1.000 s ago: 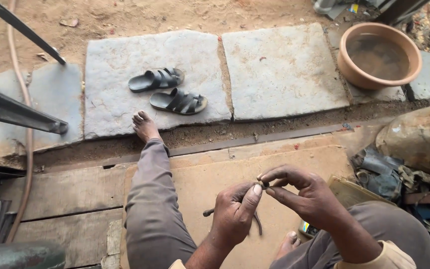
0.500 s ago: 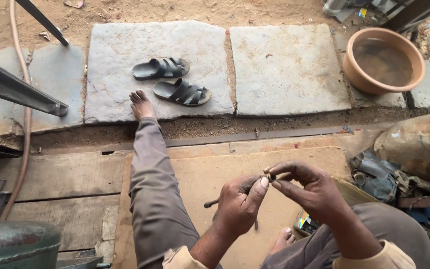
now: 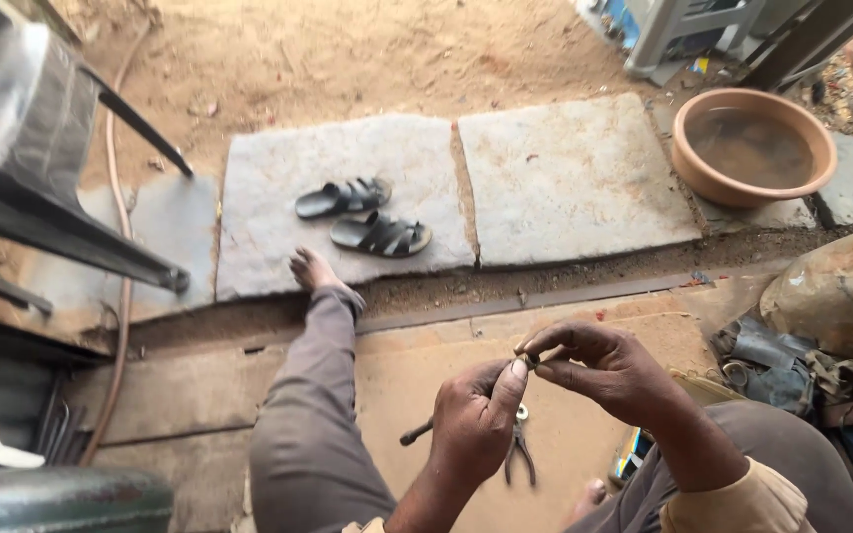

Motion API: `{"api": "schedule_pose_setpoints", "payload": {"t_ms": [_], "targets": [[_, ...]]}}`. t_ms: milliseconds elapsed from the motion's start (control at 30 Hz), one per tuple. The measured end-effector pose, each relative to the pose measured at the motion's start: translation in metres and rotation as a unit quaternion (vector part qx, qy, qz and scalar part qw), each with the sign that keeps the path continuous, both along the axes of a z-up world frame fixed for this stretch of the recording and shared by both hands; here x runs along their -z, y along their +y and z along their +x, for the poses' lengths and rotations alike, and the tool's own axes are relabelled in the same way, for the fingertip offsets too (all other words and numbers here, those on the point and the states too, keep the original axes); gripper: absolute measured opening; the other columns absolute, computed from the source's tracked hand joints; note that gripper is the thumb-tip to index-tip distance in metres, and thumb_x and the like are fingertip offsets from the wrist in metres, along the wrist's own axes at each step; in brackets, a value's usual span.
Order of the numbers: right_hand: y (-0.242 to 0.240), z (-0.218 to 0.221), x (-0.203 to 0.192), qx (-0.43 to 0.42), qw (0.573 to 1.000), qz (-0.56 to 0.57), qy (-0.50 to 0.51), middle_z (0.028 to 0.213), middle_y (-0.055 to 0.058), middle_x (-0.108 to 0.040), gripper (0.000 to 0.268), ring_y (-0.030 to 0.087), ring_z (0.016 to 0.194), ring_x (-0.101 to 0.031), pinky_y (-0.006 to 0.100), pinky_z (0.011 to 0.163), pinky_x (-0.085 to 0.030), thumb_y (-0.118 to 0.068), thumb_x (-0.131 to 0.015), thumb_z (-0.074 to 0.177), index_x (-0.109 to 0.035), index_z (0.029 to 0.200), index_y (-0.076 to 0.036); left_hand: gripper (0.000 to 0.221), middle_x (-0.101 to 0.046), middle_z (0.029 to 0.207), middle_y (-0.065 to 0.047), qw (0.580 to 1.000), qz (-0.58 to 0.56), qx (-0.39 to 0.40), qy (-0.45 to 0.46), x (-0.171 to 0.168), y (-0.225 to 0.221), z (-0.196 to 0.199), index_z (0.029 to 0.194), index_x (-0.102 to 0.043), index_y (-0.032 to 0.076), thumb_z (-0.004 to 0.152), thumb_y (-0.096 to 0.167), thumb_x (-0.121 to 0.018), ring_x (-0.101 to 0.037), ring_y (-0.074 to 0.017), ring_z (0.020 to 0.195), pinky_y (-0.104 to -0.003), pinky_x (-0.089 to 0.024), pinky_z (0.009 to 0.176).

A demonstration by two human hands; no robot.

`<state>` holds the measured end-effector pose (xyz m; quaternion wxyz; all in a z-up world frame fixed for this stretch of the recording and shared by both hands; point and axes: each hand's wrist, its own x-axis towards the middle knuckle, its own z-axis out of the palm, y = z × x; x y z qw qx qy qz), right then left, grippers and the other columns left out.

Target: The person sits on the ground holding a small metal component and files its surface with a hand file, rotating the part to work different sides, and occasionally uses pliers to grip the piece while continuing to file it by hand.

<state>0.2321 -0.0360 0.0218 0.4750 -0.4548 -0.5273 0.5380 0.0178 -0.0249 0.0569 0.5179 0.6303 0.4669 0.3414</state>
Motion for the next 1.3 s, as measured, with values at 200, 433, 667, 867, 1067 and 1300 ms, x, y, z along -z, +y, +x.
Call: {"api": "schedule_pose_setpoints", "payload": {"t_ms": [200,433,667,867,1067,1300], "targets": [[-0.001,-0.003,-0.004,-0.013,1.000,0.002,0.008,0.115,0.008,-0.075,0.022,0.015,0.106,-0.069,0.032,0.091,-0.059,-0.005,-0.074,0.092,-0.076,0.113,-0.002,0.037,-0.069,0.067,-0.004,1.000,-0.012,0.007,0.004,0.005,0.004,0.001,0.103,-0.079,0.005,0.098,0.035,-0.060,-0.067,-0.0123,0.065,-0.031,-0.053,0.059],[-0.005,-0.004,0.010,0.002,1.000,-0.021,-0.021,0.113,0.009,-0.077,0.023,0.016,0.104,-0.070,0.034,0.090,-0.060,-0.006,-0.076,0.090,-0.075,0.113,-0.002,0.036,-0.070,0.071,-0.006,0.999,-0.044,0.010,-0.020,0.023,0.007,-0.005,0.112,-0.078,0.005,0.098,0.033,-0.060,-0.067,-0.0134,0.068,-0.032,-0.054,0.062],[-0.007,-0.005,0.007,0.021,0.998,-0.040,-0.050,0.115,0.010,-0.077,0.034,0.017,0.104,-0.072,0.035,0.090,-0.061,-0.007,-0.075,0.088,-0.072,0.122,-0.004,0.039,-0.066,0.069,-0.009,0.994,-0.087,0.050,-0.041,0.035,0.014,-0.005,0.113,-0.079,0.003,0.101,0.033,-0.058,-0.062,-0.0143,0.068,-0.032,-0.052,0.061],[-0.009,-0.004,0.004,0.025,0.996,-0.052,-0.068,0.112,0.011,-0.079,0.030,0.018,0.105,-0.072,0.036,0.090,-0.061,-0.007,-0.074,0.090,-0.075,0.120,-0.004,0.038,-0.073,0.077,-0.009,0.993,-0.083,0.058,-0.060,0.035,0.014,-0.004,0.112,-0.078,0.002,0.101,0.032,-0.058,-0.068,-0.0140,0.076,-0.031,-0.056,0.069],[-0.009,-0.002,0.009,0.040,0.995,-0.038,-0.085,0.111,0.009,-0.079,0.025,0.016,0.107,-0.071,0.034,0.093,-0.059,-0.006,-0.074,0.090,-0.076,0.115,-0.003,0.037,-0.074,0.077,-0.009,0.994,-0.072,0.059,-0.060,0.040,0.016,0.002,0.110,-0.078,0.002,0.100,0.032,-0.059,-0.070,-0.0138,0.077,-0.031,-0.057,0.070],[-0.007,-0.001,0.013,0.045,0.992,-0.057,-0.107,0.110,0.008,-0.080,0.025,0.015,0.106,-0.071,0.033,0.093,-0.059,-0.006,-0.074,0.089,-0.076,0.114,-0.003,0.037,-0.068,0.067,-0.009,0.993,-0.095,0.044,-0.051,0.047,0.018,0.002,0.105,-0.080,0.001,0.100,0.032,-0.061,-0.062,-0.0145,0.064,-0.033,-0.051,0.059]]}}
